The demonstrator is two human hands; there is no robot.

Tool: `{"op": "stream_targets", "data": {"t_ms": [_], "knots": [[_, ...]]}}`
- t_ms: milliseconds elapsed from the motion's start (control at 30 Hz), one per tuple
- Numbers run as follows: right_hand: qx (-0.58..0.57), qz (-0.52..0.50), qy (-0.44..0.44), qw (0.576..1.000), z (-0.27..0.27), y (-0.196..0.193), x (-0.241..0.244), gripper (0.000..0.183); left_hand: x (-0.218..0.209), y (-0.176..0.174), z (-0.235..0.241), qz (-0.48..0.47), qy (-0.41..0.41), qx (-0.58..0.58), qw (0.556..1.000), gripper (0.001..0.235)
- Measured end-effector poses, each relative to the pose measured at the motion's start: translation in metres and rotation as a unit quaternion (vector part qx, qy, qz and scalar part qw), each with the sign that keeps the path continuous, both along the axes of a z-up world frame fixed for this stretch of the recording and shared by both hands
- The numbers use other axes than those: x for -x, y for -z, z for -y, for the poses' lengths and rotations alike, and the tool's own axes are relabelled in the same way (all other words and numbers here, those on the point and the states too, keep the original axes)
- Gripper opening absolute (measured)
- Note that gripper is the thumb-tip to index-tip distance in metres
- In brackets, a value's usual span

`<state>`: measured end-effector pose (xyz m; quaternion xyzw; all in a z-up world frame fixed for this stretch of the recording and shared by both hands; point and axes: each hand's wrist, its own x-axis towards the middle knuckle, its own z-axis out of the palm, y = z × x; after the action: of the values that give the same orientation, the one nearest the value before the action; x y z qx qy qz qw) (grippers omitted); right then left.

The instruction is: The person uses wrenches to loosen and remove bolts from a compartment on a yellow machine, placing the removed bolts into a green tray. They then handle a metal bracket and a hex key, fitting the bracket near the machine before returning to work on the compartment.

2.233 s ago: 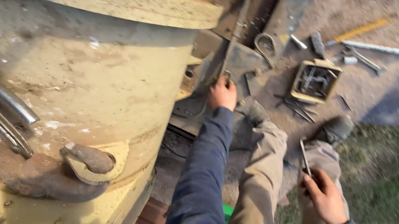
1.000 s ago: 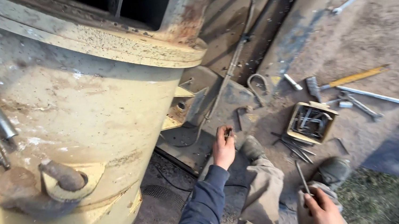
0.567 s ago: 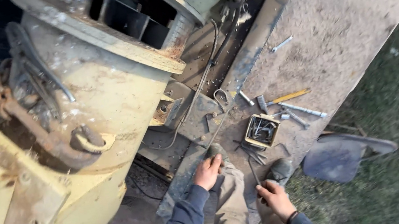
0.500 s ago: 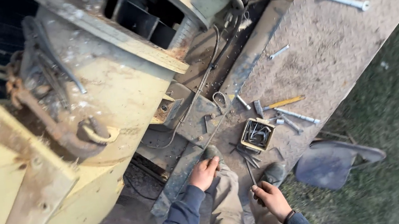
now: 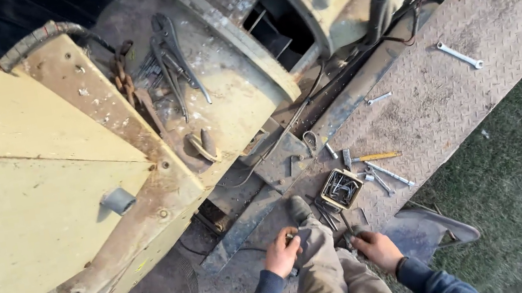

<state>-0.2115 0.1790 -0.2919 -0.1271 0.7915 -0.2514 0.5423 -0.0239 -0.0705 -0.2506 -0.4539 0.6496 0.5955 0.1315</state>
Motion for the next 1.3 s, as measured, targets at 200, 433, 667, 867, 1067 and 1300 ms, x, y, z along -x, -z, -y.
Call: {"op": "stream_targets", "data": {"t_ms": [200, 433, 667, 867, 1067, 1300], "knots": [[-0.032, 0.072, 0.048, 0.996, 0.065, -0.059, 0.003, 0.043, 0.048, -0.018, 0.036, -0.133, -0.047, 0.06, 0.988, 0.031], [-0.013, 0.071, 0.024, 0.997, 0.093, -0.068, 0.001, 0.042, 0.103, -0.048, 0.072, -0.076, 0.02, 0.048, 0.996, 0.031], [0.024, -0.006, 0.004, 1.0, 0.135, -0.072, -0.012, 0.038, 0.081, 0.029, 0.056, 0.016, 0.041, -0.121, 0.992, 0.034], [0.078, -0.074, -0.064, 0.992, 0.176, -0.058, -0.041, 0.033, 0.057, 0.093, 0.069, -0.05, -0.089, -0.16, 0.982, 0.023], [0.095, -0.019, -0.039, 0.995, 0.163, -0.044, -0.034, 0.038, 0.057, 0.15, 0.108, -0.015, -0.034, 0.023, 0.999, 0.023], [0.018, 0.074, -0.133, 0.988, 0.068, 0.006, -0.009, 0.035, 0.112, 0.116, 0.12, 0.139, 0.277, 0.29, 0.905, 0.022]]}}
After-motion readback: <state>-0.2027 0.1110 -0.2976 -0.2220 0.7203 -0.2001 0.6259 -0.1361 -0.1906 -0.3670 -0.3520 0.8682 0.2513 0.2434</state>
